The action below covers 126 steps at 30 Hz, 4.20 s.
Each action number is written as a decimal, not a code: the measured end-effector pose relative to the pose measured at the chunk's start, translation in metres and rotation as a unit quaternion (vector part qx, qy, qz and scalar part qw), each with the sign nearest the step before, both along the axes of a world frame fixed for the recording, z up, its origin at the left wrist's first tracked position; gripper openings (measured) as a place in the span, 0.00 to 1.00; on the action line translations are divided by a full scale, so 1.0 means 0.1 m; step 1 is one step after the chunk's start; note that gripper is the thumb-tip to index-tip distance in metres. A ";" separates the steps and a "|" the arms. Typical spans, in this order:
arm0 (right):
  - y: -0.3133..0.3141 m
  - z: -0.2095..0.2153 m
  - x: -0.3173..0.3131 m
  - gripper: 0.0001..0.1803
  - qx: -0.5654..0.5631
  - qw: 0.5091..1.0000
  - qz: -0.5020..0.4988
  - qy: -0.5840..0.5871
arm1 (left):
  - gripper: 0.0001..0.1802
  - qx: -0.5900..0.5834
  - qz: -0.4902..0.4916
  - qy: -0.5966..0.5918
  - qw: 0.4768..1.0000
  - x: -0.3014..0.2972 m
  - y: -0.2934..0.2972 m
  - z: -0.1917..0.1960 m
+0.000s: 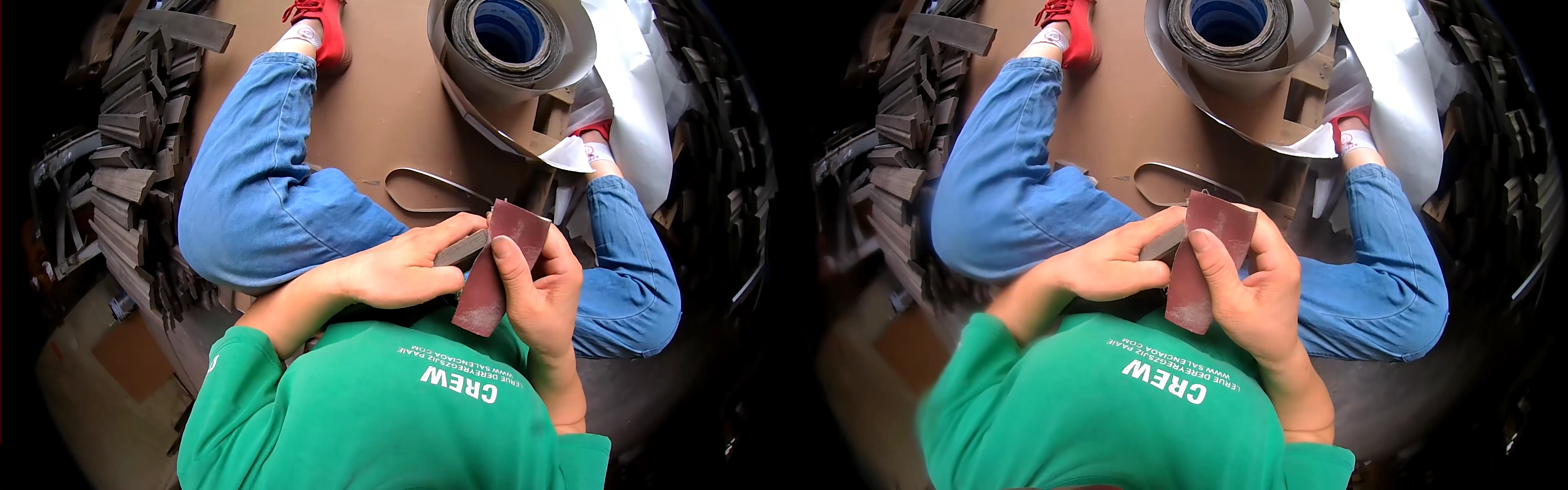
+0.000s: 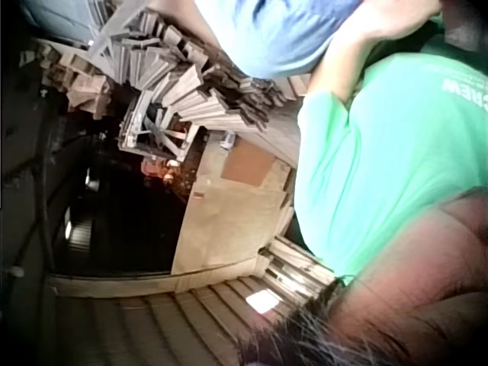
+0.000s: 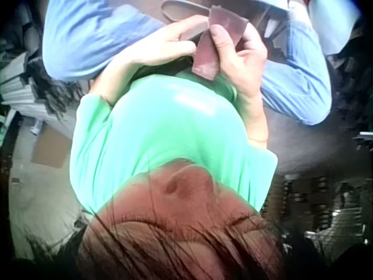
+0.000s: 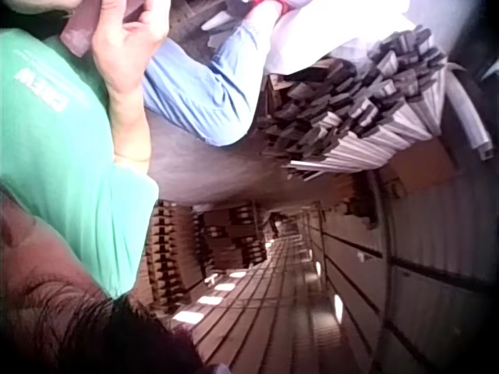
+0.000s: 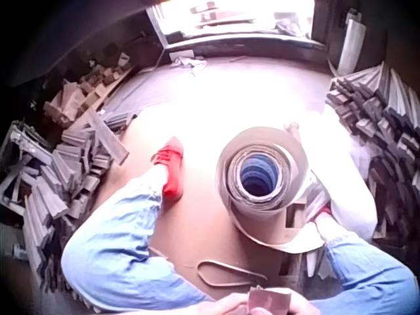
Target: The person sands the edges and ends of wooden moulding trim pieces using sandpaper by hand.
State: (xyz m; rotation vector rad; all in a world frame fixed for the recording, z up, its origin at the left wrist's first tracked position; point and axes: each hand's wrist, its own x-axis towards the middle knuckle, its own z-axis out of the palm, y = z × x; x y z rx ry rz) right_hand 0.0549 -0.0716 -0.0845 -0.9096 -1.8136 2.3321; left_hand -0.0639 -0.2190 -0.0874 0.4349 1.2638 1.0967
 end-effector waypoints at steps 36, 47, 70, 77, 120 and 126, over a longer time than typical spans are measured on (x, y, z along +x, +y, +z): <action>0.00 0.00 -0.01 0.12 -0.195 0.980 0.006 0.024 | 0.40 -0.046 0.039 -0.101 0.993 -0.04 -0.11 0.03; -0.02 -0.02 -0.01 0.10 -0.126 0.991 0.013 0.040 | 0.37 -0.004 0.005 -0.055 0.998 -0.05 -0.07 0.02; 0.09 -0.23 0.06 0.20 -0.409 0.907 -0.090 0.045 | 0.31 0.064 0.118 0.280 0.951 -0.03 -0.01 0.05; -0.01 -0.18 0.10 0.19 -0.426 0.901 -0.062 0.055 | 0.28 0.088 0.120 0.459 0.876 -0.09 -0.03 0.23; 0.04 -0.12 0.06 0.15 -0.309 0.948 0.029 0.070 | 0.10 -0.292 -0.198 0.178 0.919 -0.81 0.53 0.90; 0.01 -0.14 0.06 0.15 -0.268 0.958 0.050 0.089 | 0.10 -0.275 -0.208 0.127 0.930 -0.87 0.48 0.87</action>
